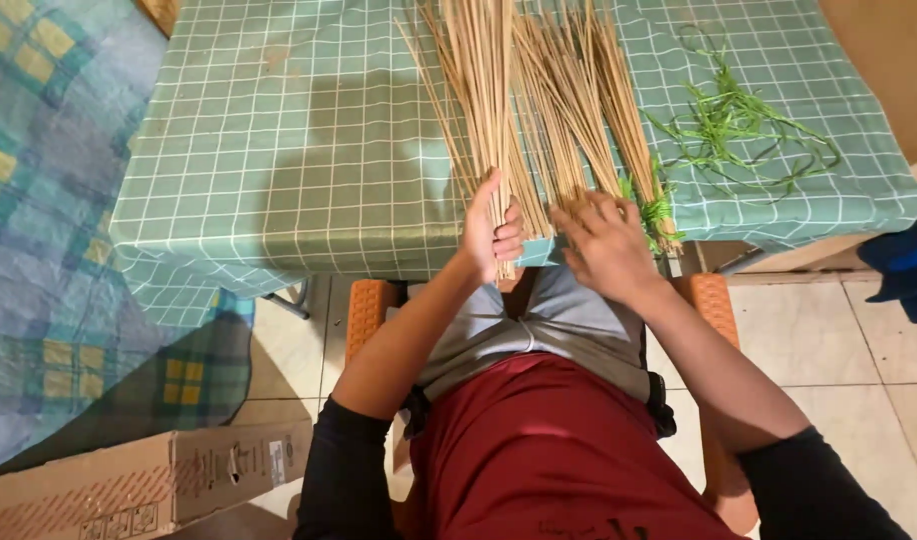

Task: Organizing and bundling thin bamboo sticks using green plastic ties on a table.

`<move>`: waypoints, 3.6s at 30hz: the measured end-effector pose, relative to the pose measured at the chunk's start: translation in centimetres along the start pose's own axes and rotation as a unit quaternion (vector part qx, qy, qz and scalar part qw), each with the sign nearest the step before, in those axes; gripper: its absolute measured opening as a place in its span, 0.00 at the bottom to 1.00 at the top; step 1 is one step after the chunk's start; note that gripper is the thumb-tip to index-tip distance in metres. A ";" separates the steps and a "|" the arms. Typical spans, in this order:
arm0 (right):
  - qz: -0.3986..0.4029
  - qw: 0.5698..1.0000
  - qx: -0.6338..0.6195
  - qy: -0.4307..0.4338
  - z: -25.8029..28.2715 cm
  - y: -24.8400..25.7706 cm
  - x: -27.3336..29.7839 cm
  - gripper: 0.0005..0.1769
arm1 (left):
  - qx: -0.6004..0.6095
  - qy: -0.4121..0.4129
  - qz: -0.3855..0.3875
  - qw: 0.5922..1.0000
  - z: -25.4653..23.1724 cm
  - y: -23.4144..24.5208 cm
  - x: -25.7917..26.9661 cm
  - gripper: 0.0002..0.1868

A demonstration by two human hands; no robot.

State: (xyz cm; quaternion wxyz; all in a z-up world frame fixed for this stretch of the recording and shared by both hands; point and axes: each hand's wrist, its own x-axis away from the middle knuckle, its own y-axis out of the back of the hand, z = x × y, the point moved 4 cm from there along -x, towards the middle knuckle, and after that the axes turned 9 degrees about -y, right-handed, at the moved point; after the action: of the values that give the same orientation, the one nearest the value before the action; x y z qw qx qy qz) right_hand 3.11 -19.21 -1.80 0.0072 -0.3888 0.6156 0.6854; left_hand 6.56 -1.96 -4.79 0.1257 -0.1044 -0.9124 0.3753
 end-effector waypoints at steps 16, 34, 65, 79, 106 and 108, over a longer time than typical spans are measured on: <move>-0.344 0.919 -0.172 0.081 1.5 3.0 0.6 0.09 | 0.010 -0.011 0.001 1.000 1.6 1.8 -2.0 0.26; -0.247 0.916 -0.229 0.219 7.9 3.5 0.9 0.07 | -0.154 -0.115 -0.059 0.980 1.0 1.3 -0.9 0.18; -0.031 0.906 -0.422 -0.030 0.0 -3.4 2.0 0.17 | -0.084 -0.075 -0.019 0.993 0.1 -3.9 3.0 0.24; -0.008 0.636 -0.682 -0.361 2.5 4.1 -7.9 0.42 | -0.486 -0.193 -0.034 0.852 7.2 -1.8 1.5 0.12; 0.272 0.675 -0.617 -0.300 8.4 5.4 -2.8 0.02 | 0.030 -0.124 0.035 0.991 -4.2 -3.5 1.5 0.12; 0.225 0.655 -0.648 -0.317 8.7 4.9 -2.5 0.04 | 0.049 -0.125 0.019 0.991 -4.5 -3.7 1.9 0.17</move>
State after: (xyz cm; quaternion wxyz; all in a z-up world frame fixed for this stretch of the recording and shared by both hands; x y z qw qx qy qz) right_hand -2.12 -11.88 3.16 -0.2063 0.0970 0.0446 0.9726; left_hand 5.76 -1.03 1.18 0.0082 -0.0675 -0.8995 0.4317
